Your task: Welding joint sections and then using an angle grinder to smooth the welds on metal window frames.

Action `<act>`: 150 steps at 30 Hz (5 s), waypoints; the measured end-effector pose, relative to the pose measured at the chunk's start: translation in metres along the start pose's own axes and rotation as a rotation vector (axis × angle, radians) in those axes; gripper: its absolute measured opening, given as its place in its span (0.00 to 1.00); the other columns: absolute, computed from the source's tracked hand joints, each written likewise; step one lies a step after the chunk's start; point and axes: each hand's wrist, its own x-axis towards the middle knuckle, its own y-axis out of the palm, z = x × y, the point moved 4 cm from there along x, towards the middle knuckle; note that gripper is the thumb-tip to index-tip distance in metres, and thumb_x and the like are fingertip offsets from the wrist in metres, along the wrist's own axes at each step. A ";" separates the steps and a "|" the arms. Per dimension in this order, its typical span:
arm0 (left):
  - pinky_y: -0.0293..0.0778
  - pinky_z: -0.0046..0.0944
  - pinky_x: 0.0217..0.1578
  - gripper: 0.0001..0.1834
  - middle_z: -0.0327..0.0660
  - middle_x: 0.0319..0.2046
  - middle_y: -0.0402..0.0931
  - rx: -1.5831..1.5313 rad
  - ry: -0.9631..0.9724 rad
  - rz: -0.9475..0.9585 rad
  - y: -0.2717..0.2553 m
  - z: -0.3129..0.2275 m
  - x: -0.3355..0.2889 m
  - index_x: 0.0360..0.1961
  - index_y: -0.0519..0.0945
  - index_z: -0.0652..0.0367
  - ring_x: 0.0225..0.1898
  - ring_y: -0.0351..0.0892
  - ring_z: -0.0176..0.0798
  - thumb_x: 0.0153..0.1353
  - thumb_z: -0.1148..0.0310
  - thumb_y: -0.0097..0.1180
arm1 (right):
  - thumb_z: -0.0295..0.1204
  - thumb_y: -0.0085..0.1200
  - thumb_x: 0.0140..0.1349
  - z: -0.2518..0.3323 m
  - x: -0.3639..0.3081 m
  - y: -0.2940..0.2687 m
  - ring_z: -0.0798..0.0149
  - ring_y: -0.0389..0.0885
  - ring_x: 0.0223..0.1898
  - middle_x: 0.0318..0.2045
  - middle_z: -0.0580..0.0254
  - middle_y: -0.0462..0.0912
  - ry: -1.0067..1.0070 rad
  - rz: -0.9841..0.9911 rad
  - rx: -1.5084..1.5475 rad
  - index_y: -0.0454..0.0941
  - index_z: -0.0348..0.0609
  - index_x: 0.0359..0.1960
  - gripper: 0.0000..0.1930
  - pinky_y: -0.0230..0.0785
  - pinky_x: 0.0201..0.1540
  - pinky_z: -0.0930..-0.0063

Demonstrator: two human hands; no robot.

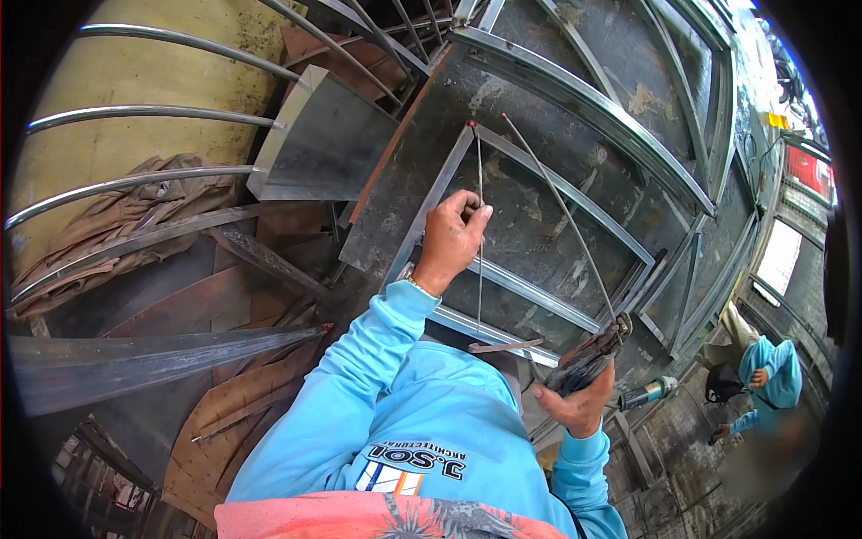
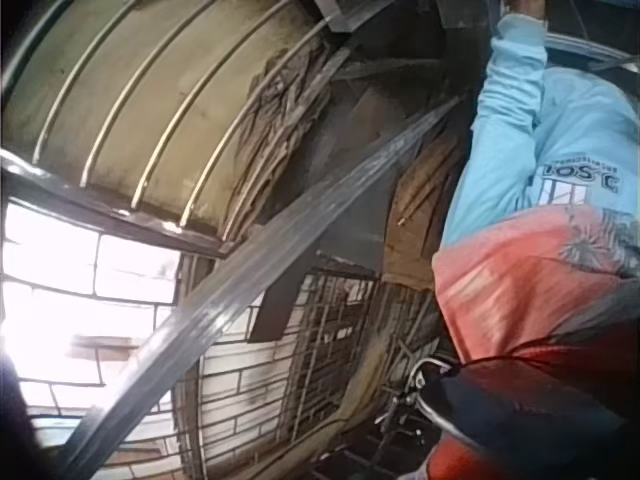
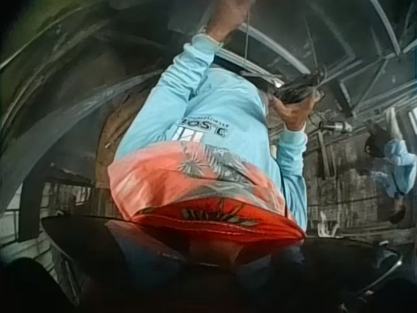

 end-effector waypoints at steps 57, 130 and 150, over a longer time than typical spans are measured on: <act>0.75 0.29 0.15 0.07 0.37 0.20 0.75 -0.167 -0.129 0.062 0.016 0.031 0.016 0.33 0.76 0.65 0.19 0.79 0.29 0.65 0.72 0.57 | 0.43 0.78 0.37 0.009 0.031 0.045 0.78 0.73 0.24 0.26 0.69 0.79 -0.087 -0.045 0.229 0.68 0.33 0.48 0.41 0.66 0.24 0.85; 0.69 0.40 0.20 0.07 0.45 0.17 0.76 -0.080 -0.012 -0.025 0.016 0.025 0.016 0.28 0.76 0.65 0.17 0.78 0.39 0.62 0.74 0.59 | 0.40 0.77 0.38 0.000 0.013 0.042 0.63 0.82 0.40 0.40 0.54 0.82 0.076 0.026 0.098 0.69 0.30 0.53 0.42 0.74 0.44 0.71; 0.69 0.30 0.15 0.07 0.37 0.18 0.74 -0.033 0.015 -0.009 0.011 0.033 0.018 0.31 0.76 0.66 0.18 0.78 0.29 0.64 0.74 0.58 | 0.44 0.77 0.39 0.005 0.020 0.049 0.64 0.81 0.35 0.35 0.56 0.81 0.050 0.019 0.077 0.68 0.30 0.52 0.43 0.75 0.39 0.71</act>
